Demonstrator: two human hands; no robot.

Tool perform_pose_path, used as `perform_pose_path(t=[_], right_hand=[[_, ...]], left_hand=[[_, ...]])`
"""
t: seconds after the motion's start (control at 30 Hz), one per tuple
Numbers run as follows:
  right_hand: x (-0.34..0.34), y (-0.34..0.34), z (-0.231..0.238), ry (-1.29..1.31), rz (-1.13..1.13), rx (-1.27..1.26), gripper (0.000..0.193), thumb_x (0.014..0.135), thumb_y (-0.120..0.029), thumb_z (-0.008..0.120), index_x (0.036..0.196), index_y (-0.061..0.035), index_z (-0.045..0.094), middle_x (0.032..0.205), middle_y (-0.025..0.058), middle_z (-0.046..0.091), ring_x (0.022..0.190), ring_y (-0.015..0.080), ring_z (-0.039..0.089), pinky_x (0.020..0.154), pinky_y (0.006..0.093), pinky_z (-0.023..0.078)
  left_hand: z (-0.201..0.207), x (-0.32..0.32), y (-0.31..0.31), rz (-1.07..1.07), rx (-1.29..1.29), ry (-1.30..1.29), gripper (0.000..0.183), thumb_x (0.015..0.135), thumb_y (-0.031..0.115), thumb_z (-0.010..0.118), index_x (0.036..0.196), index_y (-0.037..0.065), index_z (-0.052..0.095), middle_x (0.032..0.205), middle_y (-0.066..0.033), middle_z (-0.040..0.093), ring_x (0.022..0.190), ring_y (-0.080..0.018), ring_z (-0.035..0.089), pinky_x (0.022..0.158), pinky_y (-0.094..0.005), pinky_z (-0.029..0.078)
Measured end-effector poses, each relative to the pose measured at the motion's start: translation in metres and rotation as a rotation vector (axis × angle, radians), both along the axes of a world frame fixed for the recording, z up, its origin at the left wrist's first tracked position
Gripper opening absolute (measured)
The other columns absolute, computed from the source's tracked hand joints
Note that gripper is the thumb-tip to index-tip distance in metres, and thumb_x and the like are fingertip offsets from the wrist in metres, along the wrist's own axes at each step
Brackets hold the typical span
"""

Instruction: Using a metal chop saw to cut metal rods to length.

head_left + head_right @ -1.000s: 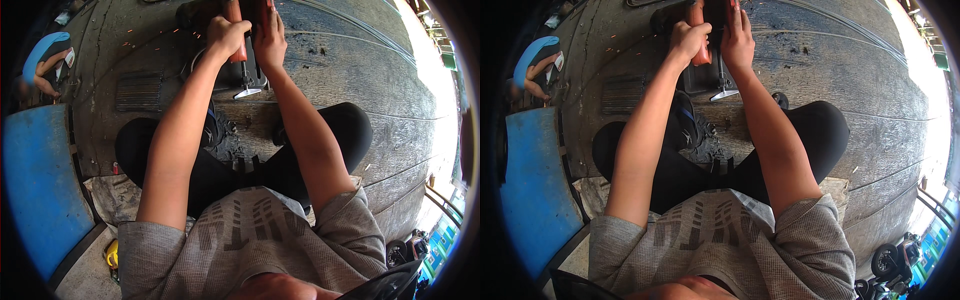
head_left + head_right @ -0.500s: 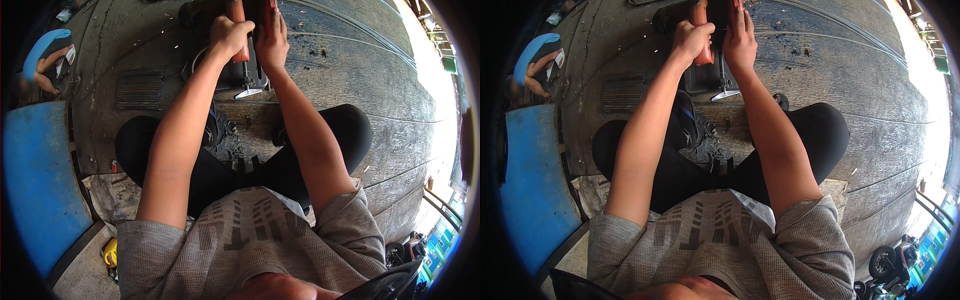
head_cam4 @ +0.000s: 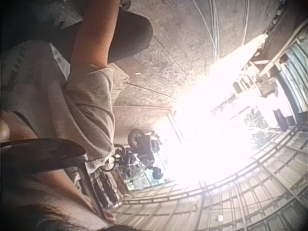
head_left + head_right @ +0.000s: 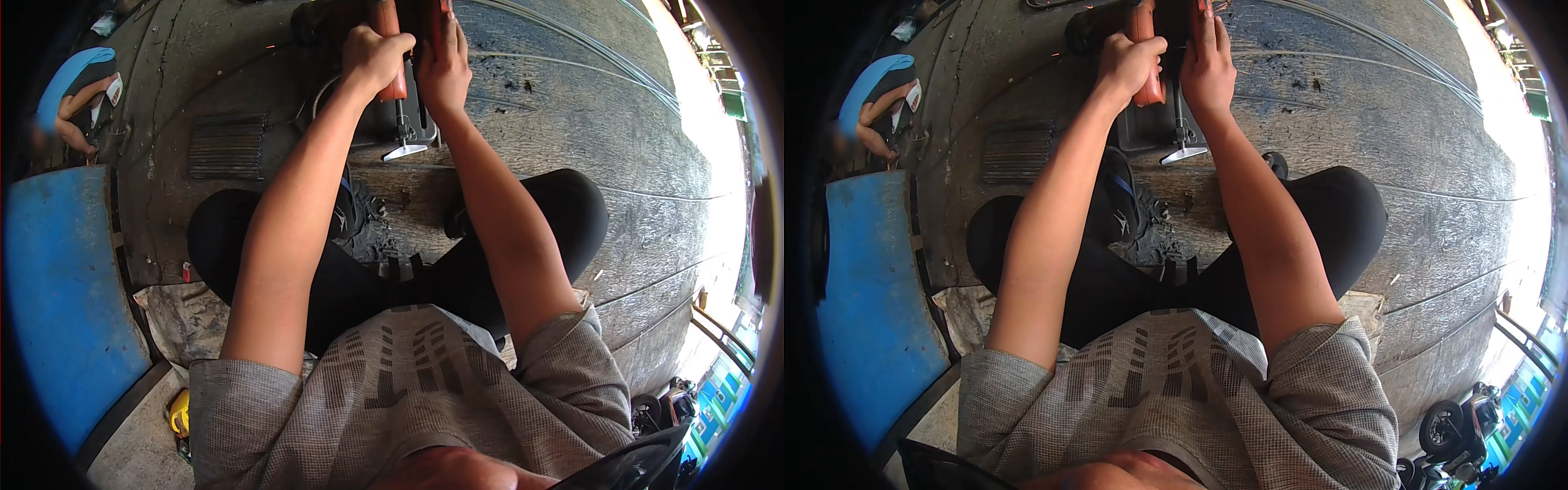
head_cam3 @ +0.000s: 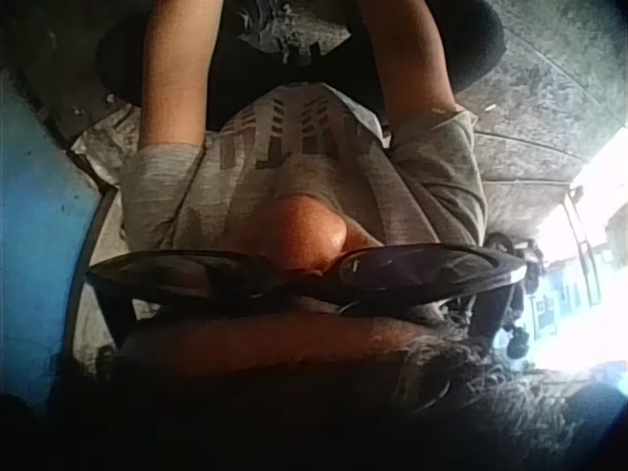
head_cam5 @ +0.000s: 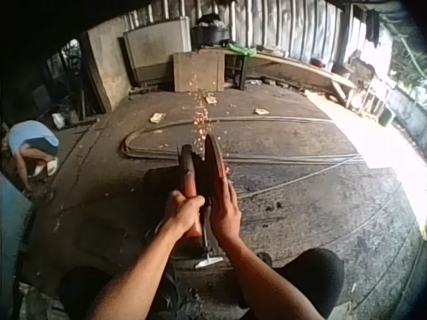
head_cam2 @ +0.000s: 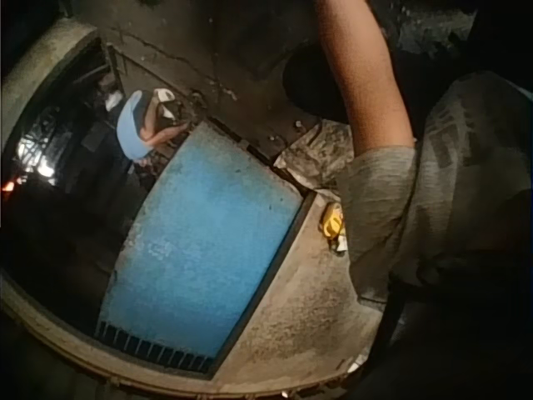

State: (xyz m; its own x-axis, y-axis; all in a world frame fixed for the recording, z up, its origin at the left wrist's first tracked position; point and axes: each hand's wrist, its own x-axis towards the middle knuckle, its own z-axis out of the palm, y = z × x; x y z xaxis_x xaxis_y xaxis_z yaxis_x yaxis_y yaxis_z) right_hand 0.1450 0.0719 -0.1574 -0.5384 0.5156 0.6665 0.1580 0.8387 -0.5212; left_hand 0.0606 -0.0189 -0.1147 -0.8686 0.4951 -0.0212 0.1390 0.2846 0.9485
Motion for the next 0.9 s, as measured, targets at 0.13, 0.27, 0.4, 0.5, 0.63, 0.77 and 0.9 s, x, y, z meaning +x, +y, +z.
perform_pose_path(t=[0.13,0.27,0.4,0.5,0.63,0.77,0.9], right_hand=[[0.0011,0.0005,-0.0028,-0.025,0.005,-0.060,0.065,0.081,-0.005,0.056,0.141,-0.0051,0.031,0.135,0.0184,0.044,0.123,0.0366,0.044,0.087,0.0413,0.049],[0.0004,-0.0009,-0.0014,-0.013,0.008,-0.027,0.066,0.081,-0.005,0.056,0.141,-0.0050,0.031,0.136,0.0180,0.043,0.123,0.0373,0.045,0.087,0.0414,0.049],[0.0000,-0.0009,-0.0003,-0.009,0.003,-0.018,0.066,0.080,-0.005,0.056,0.141,-0.0048,0.031,0.137,0.0179,0.042,0.122,0.0373,0.045,0.087,0.0414,0.049],[0.0005,-0.0013,0.0000,-0.013,0.004,0.010,0.065,0.080,-0.004,0.055,0.141,-0.0053,0.031,0.137,0.0175,0.042,0.123,0.0373,0.044,0.088,0.0415,0.049],[0.0007,-0.0003,-0.0011,-0.001,-0.007,0.014,0.064,0.081,-0.004,0.054,0.141,-0.0058,0.031,0.136,0.0184,0.043,0.122,0.0377,0.045,0.088,0.0417,0.049],[0.0013,-0.0025,-0.0006,0.008,0.010,-0.107,0.062,0.083,-0.004,0.052,0.141,-0.0069,0.032,0.135,0.0201,0.044,0.120,0.0384,0.047,0.089,0.0419,0.048],[0.0002,-0.0009,-0.0025,0.032,0.010,-0.056,0.062,0.083,-0.004,0.052,0.141,-0.0077,0.032,0.134,0.0205,0.044,0.120,0.0388,0.047,0.089,0.0419,0.048]], left_hand=[[0.0026,0.0019,-0.0004,-0.015,-0.008,0.002,0.018,0.069,0.014,0.064,0.065,-0.002,0.056,0.057,-0.0069,0.056,0.051,-0.0144,0.057,0.047,-0.0298,0.047],[0.0009,0.0005,-0.0006,0.023,-0.013,-0.013,0.035,0.059,0.024,0.067,0.066,-0.009,0.060,0.059,-0.0184,0.062,0.059,-0.0250,0.066,0.057,-0.0338,0.052],[0.0000,0.0007,-0.0005,0.007,-0.002,-0.014,0.025,0.064,0.019,0.065,0.067,-0.005,0.058,0.059,-0.0126,0.059,0.055,-0.0199,0.061,0.053,-0.0322,0.050],[-0.0022,-0.0011,-0.0004,0.023,0.000,-0.019,0.035,0.060,0.024,0.067,0.068,-0.009,0.060,0.060,-0.0182,0.063,0.060,-0.0254,0.066,0.058,-0.0339,0.052],[0.0013,0.0005,-0.0008,-0.019,-0.012,-0.038,0.035,0.060,0.024,0.067,0.069,-0.009,0.060,0.060,-0.0178,0.062,0.059,-0.0250,0.066,0.058,-0.0333,0.052],[-0.0009,-0.0004,-0.0017,0.012,0.002,-0.012,0.034,0.060,0.024,0.067,0.067,-0.009,0.060,0.059,-0.0179,0.062,0.058,-0.0247,0.065,0.057,-0.0332,0.052],[-0.0018,-0.0002,-0.0009,0.004,0.004,-0.032,0.034,0.060,0.024,0.067,0.066,-0.009,0.060,0.058,-0.0180,0.062,0.058,-0.0242,0.066,0.056,-0.0338,0.052]])
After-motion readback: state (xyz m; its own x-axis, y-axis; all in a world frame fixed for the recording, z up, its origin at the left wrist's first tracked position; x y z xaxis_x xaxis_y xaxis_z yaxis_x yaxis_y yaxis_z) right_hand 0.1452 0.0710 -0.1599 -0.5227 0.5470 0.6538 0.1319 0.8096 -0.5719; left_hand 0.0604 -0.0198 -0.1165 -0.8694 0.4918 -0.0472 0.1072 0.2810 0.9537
